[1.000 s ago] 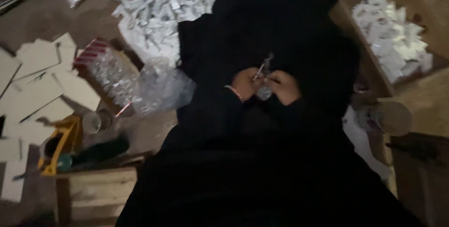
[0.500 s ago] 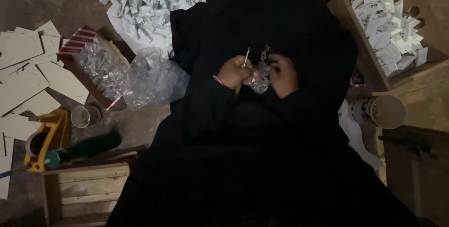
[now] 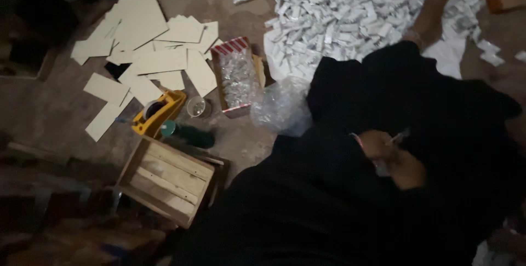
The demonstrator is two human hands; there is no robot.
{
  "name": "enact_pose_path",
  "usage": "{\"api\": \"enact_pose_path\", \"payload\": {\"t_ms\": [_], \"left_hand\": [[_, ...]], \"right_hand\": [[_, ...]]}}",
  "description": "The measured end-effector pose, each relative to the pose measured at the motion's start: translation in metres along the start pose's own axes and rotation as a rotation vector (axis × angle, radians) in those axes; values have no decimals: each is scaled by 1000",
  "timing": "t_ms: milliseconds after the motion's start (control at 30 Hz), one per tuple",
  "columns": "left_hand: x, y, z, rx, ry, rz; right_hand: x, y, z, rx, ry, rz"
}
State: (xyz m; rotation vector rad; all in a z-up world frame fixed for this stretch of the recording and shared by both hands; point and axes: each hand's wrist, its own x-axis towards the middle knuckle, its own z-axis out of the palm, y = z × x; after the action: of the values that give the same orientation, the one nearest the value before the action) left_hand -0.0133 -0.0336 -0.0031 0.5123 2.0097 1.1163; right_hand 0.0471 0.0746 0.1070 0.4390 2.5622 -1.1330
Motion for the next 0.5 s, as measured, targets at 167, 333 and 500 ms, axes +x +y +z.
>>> {"api": "enact_pose_path", "payload": {"t_ms": [167, 333, 500], "left_hand": [[2, 9, 19, -8, 74, -37], [12, 15, 16, -21, 86, -129], [17, 2, 21, 165, 91, -78]], "right_hand": [[-36, 12, -29, 66, 55, 211], [-51, -4, -32, 84, 85, 328], [-55, -3, -33, 146, 52, 254]]}}
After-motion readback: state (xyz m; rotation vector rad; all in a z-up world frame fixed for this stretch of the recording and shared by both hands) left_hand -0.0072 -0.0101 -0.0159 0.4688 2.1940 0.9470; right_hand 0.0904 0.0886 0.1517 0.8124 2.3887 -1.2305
